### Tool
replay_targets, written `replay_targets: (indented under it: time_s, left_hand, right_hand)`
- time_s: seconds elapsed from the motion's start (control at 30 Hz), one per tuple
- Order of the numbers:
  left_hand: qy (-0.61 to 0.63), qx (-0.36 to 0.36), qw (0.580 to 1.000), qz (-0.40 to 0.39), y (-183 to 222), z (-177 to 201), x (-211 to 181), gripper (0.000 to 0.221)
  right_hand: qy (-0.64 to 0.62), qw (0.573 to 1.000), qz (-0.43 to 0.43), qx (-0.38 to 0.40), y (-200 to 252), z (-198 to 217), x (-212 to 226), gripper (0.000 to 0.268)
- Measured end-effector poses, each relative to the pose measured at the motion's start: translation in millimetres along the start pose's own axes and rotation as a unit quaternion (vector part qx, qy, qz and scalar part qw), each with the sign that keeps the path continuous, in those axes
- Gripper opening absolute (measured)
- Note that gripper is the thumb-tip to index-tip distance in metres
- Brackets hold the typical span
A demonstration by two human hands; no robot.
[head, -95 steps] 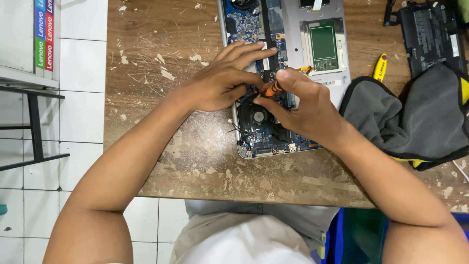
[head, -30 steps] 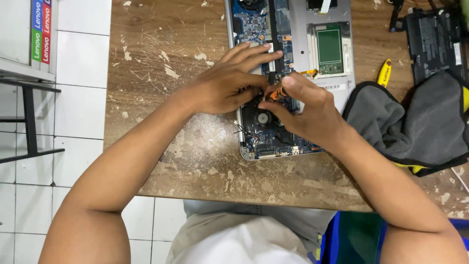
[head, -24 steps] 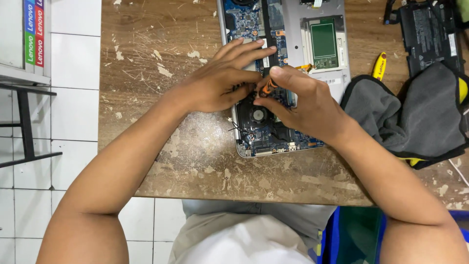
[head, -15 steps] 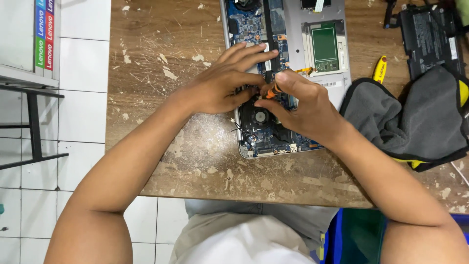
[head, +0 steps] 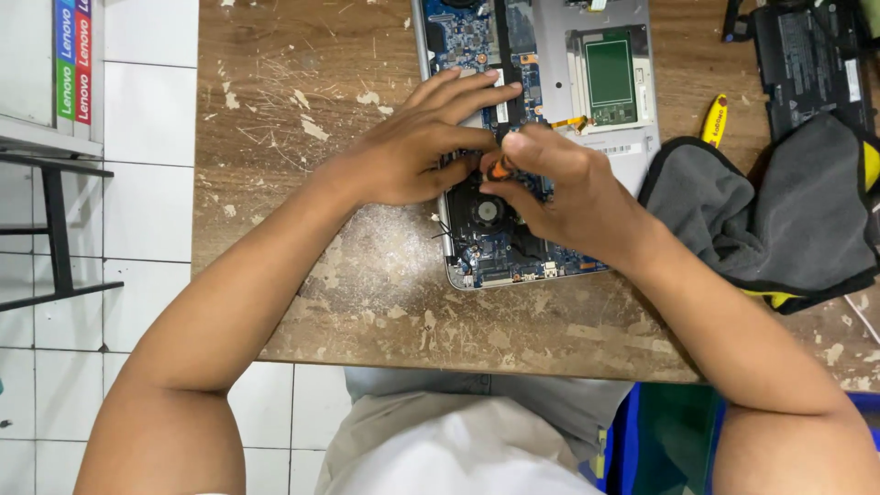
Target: Repairing a laptop by manipulating the motherboard and using a screwdriver to manage internal screws
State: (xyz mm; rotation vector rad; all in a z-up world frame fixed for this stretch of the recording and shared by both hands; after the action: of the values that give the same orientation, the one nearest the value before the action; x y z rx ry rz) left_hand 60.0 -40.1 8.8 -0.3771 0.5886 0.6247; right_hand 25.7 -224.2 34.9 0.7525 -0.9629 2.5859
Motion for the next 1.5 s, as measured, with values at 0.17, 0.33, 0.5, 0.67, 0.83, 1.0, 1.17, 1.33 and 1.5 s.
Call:
replay_targets:
  time_s: [0.17, 0.33, 0.5, 0.67, 0.83, 1.0, 1.17, 1.33, 1.5]
  left_hand:
    - [0.001, -0.016, 1.0, -0.02, 1, -3, 2, 0.035]
    - [-0.009, -0.017, 1.0, -0.023, 1, -4, 1, 0.039]
    - [-0.017, -0.014, 1.0, -0.016, 2, -3, 1, 0.015]
    - [-0.022, 0.019, 0.999, 0.02, -2, -1, 1, 0.023]
    - [-0.015, 0.009, 1.0, 0.005, -1, 0, 0, 0.031]
    - [-0.009, 0.008, 1.0, 0.006, 0, -2, 1, 0.024]
    - [-0.022, 0.019, 0.999, 0.038, -1, -1, -5, 0.023]
    - [-0.007, 0.008, 0.998, 0.07, -3, 2, -17, 0.008]
    - [0.018, -0.036, 0.994, 0.102, -2, -4, -15, 0.005]
  right_hand:
    - [0.028, 0.999, 0.014, -0.025, 3, -5, 6, 0.098]
    - [0.025, 0.998, 0.032, -0.052, -6, 1, 16, 0.086]
    - [-0.12, 0.992, 0.04, -0.028, -16, 9, 12, 0.082]
    - [-0.12, 0.992, 0.014, -0.02, -9, 4, -3, 0.091]
    - [-0.062, 0.998, 0.018, -0.024, -7, -1, -1, 0.1]
    - [-0.103, 0.993, 0.025, -0.043, -5, 1, -1, 0.093]
    - [-0.185, 0.974, 0.024, -0.128, -16, 16, 1, 0.09]
    - [-0.238, 0.939, -0.069, -0.238, 3, 28, -20, 0.09]
    - [-0.287, 0.913, -0.129, -0.26, 11, 24, -33, 0.083]
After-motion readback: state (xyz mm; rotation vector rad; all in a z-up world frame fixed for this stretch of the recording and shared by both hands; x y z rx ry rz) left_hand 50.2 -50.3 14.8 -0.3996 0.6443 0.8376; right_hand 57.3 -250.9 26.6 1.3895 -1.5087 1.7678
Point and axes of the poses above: each hand's wrist, its own y-axis away from the middle knuckle, its own z-axis out of the back of the hand, x = y × z, the point moved 6 cm from there along -y, towards the middle knuckle, and after that the axes turned 5 degrees about z, right-handed, at the moved point
